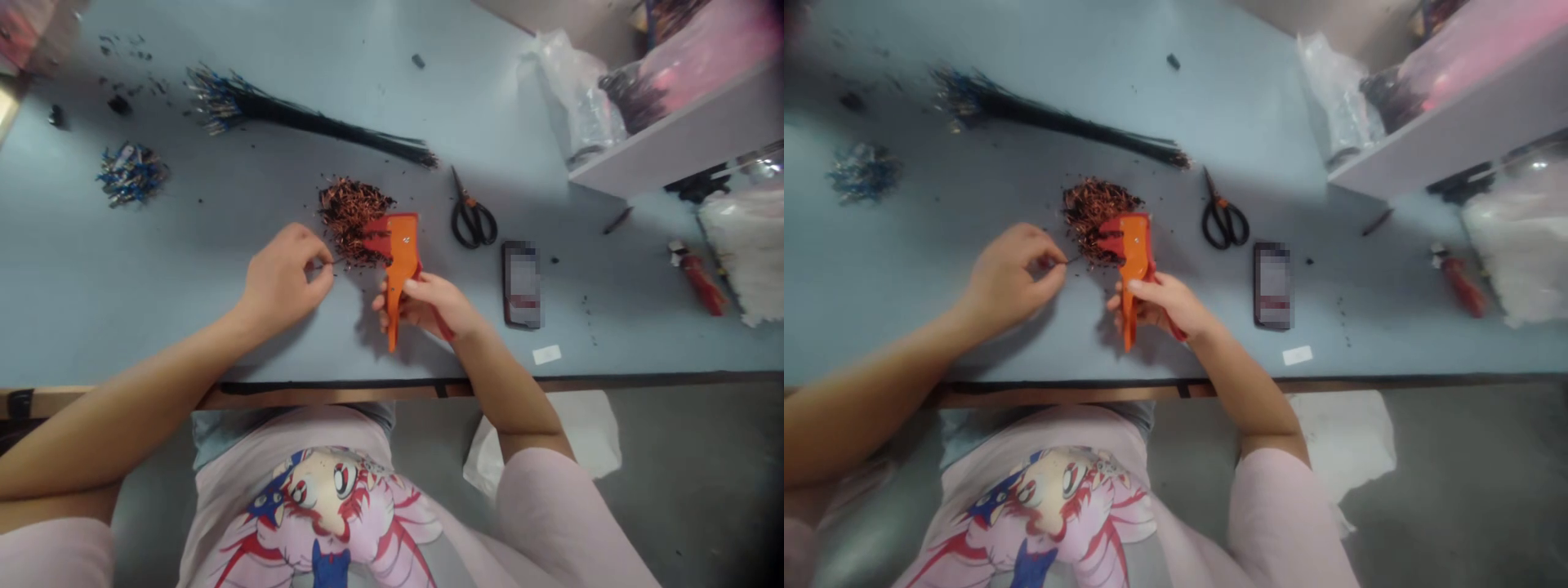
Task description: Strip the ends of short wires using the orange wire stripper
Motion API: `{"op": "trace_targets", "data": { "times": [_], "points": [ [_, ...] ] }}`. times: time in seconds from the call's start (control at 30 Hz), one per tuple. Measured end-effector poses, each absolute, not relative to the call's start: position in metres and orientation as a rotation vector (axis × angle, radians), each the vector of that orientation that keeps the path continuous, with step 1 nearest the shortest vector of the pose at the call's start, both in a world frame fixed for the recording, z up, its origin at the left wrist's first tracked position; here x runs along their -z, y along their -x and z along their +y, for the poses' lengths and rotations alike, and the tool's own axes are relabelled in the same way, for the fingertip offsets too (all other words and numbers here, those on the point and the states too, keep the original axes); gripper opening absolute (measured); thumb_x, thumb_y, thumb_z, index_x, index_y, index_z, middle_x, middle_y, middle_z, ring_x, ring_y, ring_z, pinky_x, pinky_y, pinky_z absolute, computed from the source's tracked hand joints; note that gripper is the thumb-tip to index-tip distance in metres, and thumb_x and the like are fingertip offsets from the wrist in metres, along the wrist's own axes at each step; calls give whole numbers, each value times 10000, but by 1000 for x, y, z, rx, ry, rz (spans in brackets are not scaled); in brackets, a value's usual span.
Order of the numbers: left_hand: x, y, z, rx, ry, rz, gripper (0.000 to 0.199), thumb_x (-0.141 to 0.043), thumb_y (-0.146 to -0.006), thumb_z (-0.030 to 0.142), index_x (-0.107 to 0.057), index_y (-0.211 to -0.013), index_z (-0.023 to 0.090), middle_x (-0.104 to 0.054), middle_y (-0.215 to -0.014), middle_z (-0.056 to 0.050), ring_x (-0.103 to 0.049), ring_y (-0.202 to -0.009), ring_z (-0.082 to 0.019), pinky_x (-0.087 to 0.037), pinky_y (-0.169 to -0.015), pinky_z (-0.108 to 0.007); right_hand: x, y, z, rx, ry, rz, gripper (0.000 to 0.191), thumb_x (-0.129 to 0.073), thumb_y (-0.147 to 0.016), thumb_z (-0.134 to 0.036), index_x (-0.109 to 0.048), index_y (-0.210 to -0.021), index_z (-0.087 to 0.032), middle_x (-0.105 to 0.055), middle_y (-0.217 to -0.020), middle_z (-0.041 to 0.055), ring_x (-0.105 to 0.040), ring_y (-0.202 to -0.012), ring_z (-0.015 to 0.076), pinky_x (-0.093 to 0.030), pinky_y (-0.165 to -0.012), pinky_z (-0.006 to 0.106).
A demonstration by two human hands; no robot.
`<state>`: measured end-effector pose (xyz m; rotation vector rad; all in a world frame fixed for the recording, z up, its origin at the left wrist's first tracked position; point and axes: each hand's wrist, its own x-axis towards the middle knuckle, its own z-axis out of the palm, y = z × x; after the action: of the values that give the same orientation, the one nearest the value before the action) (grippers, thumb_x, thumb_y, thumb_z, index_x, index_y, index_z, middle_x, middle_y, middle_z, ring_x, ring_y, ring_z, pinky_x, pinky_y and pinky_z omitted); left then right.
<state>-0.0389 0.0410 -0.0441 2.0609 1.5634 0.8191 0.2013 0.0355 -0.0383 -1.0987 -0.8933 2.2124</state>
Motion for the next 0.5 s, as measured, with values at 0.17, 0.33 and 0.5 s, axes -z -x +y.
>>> {"op": "trace_targets", "data": {
  "times": [0.17, 0.33, 0.5],
  "points": [
    [46, 33, 36, -474, -2061, 1428, 170, -496, -802, 298, -631, -786, 198, -677, -737, -31, -579, -654, -179, -414, -619, -288, 40, -197, 34, -2261, 1145, -1034, 490, -775, -711, -405, -545, -1044, -130, -679, -1088, 165, -709, -709, 210, -602, -583, 333],
    [47, 36, 42, -620, -2244, 1387, 167, -474, -836, 270, -617, -806, 188, -666, -1083, -97, -596, -1022, -251, -450, -866, -367, 41, -196, 36, -2122, 1075, -1166, 514, -779, -717, -372, -533, -1102, -137, -681, -1015, 135, -709, -768, 213, -605, -575, 307],
    [38, 57, 51, -330, -2317, 1764, 167, -444, -846, 281, -580, -783, 206, -665, -834, -64, -583, -687, -208, -312, -528, -290, 44, -195, 38, -2126, 1024, -1084, 465, -771, -710, -368, -552, -1040, -125, -614, -1188, 171, -702, -715, 178, -609, -603, 322]
  ]
}}
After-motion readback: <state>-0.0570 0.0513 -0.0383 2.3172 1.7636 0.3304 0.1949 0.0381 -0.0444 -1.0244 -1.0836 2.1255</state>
